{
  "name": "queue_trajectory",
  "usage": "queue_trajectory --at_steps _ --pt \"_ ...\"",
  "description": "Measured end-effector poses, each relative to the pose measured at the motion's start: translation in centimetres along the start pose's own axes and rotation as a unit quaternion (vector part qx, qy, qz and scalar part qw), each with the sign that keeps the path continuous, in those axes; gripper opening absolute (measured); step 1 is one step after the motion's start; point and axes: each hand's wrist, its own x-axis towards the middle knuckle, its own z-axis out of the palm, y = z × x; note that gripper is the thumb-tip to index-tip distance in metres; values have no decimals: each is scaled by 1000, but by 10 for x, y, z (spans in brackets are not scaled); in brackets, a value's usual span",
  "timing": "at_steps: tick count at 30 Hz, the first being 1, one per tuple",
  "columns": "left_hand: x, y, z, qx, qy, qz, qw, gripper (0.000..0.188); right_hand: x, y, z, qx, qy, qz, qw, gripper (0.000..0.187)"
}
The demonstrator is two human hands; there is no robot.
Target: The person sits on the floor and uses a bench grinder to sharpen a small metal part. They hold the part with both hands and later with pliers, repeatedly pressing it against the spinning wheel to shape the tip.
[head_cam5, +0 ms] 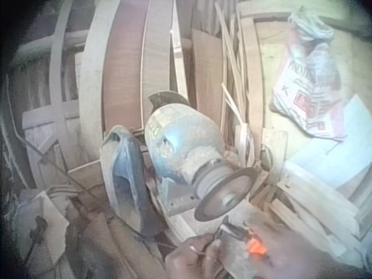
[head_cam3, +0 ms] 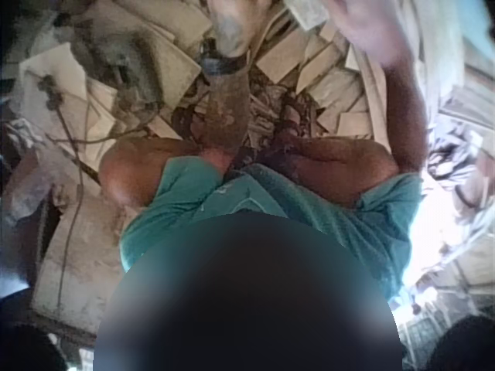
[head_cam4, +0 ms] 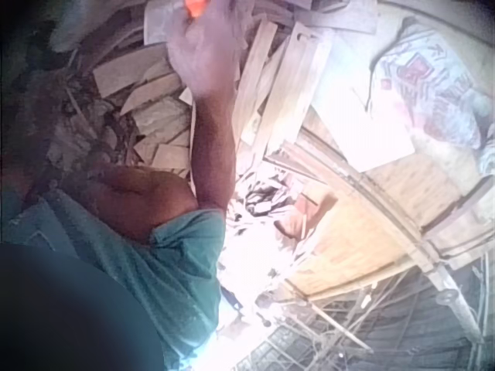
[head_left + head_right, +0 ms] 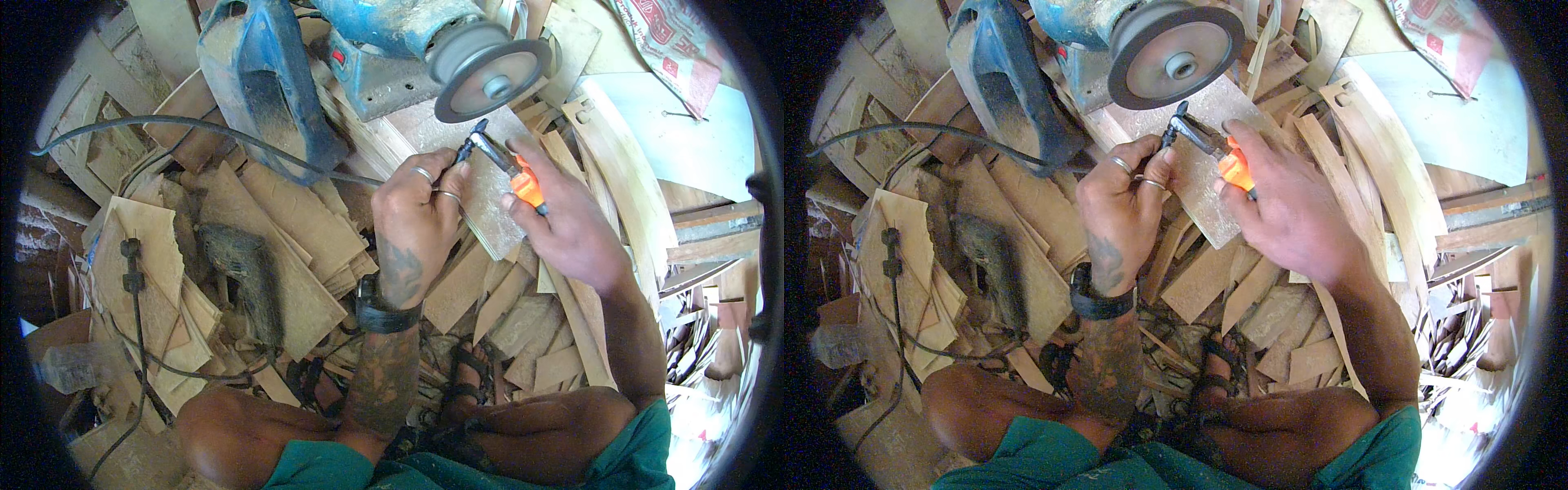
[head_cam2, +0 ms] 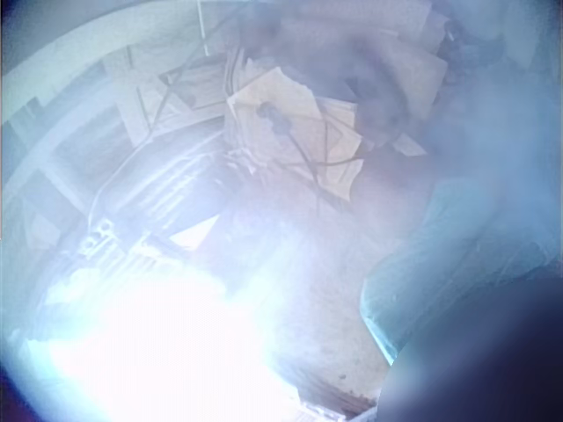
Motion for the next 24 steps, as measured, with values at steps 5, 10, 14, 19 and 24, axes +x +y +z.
queue_trajectory --at_steps 5,10,14,19,24 --pt "-3 1 6 -48 15 -57 997 17 3 -2 10 20 7 14 1000 56" --pt "-7 -4 13 -155 24 -102 982 17 5 -6 14 18 -14 50 998 55" --pt "-10 -8 18 -197 41 -110 973 17 4 -10 16 17 -5 57 998 56" --pt "-10 -9 19 -167 43 -108 979 18 5 -11 15 21 -13 79 997 56" --pt "-14 -5 22 -149 57 -122 980 20 5 -14 15 18 3 75 997 55"
